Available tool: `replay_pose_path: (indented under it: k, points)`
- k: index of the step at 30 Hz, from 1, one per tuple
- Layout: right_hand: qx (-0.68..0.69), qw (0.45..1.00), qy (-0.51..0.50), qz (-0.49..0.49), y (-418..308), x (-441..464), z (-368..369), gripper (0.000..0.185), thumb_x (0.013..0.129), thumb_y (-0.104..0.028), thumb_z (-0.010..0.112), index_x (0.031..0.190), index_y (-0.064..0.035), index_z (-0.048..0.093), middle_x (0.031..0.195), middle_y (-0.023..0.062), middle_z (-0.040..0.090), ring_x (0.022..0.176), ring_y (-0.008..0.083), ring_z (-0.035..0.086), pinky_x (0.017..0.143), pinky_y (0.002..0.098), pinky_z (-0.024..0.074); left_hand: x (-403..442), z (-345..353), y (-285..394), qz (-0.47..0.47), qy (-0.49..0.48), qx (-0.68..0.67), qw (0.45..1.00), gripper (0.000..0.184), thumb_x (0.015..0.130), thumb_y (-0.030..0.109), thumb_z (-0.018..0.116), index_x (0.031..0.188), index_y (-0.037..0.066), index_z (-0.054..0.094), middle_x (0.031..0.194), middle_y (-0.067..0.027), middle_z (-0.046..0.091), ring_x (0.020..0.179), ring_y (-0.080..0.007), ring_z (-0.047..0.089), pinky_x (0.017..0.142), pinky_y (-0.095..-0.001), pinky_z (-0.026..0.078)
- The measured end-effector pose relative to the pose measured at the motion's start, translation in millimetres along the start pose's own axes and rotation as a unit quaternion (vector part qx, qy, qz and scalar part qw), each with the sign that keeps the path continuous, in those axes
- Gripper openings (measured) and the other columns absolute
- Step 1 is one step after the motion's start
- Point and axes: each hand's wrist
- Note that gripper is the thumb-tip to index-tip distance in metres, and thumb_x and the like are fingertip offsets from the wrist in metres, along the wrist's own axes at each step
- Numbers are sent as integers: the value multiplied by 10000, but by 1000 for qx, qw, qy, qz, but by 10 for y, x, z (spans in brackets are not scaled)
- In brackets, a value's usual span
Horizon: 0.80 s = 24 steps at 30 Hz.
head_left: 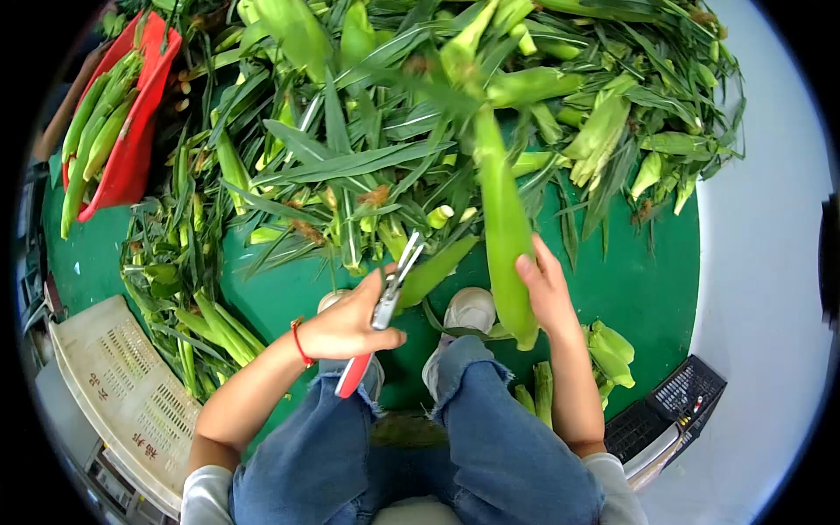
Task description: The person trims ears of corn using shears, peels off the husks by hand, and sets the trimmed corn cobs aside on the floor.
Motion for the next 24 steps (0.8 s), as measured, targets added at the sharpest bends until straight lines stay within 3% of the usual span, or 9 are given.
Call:
replay_pose_path:
  k: [5,7,14,16,17,18,20,21,24]
  points:
    - [-265,960,-71,55,-275,-146,68,494,799,-450,662,1081,-62,545,925,169,657,883,383,625,743,420,489,179,-115,14,47,7,83,995,873,692,212,670,1360,-115,212,1236,-293,399,1193,-378,423,1022,-366,341]
    - [-339,936,-81,43,-327,-167,115,483,785,-396,678,1099,-55,541,910,172,655,862,377,628,742,407,489,229,-135,-6,72,9,98,993,875,689,214,658,1348,-144,209,1256,-298,385,1216,-380,401,1036,-361,326]
    - [-415,903,-111,8,-416,-107,58,523,772,-473,666,1115,-94,551,911,188,659,851,406,621,724,446,500,188,-72,77,19,59,165,984,678,667,127,634,1274,-15,369,770,-194,581,740,-352,610,682,-402,477]
    - [-361,919,-158,35,-370,-65,-2,539,775,-459,668,1131,-73,546,944,183,655,854,377,636,738,433,500,179,-56,-19,40,110,171,978,530,667,117,623,1155,-11,459,641,-175,559,607,-361,598,586,-421,468]
    - [-333,924,-182,47,-323,-48,-38,547,777,-452,669,1139,-62,543,960,181,653,855,362,644,745,427,500,190,-120,-51,-7,127,173,977,335,665,140,637,910,-14,468,634,-234,564,643,-424,593,614,-476,481]
    - [-260,946,-190,44,-180,-42,-88,561,783,-440,667,1161,-48,532,990,171,645,882,326,640,769,406,494,194,-187,-59,-32,155,176,972,313,666,136,633,869,-20,453,634,-237,564,638,-424,594,601,-484,476]
    - [-106,974,-197,42,154,-99,-163,590,795,-415,664,1204,-19,510,1049,152,631,935,255,632,818,363,484,183,-238,-396,12,186,235,954,320,667,135,630,877,-29,454,600,-230,551,598,-425,583,579,-481,475]
    - [3,976,-196,93,158,-132,-153,606,803,-428,657,1208,-8,493,1035,142,619,905,248,631,797,363,494,156,-247,-378,-48,142,214,965,436,664,143,631,1024,-44,471,706,-241,573,693,-411,598,648,-467,484]
    - [257,928,-202,179,144,-116,-43,671,814,-489,632,1223,10,451,1001,127,593,849,232,626,767,361,517,166,-83,-294,13,154,305,940,599,662,141,632,1209,-13,447,918,-237,568,878,-381,584,788,-447,464]
Point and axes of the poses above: each hand's wrist, its own x-axis towards the middle knuckle, its own z-axis out of the palm, y = z × x
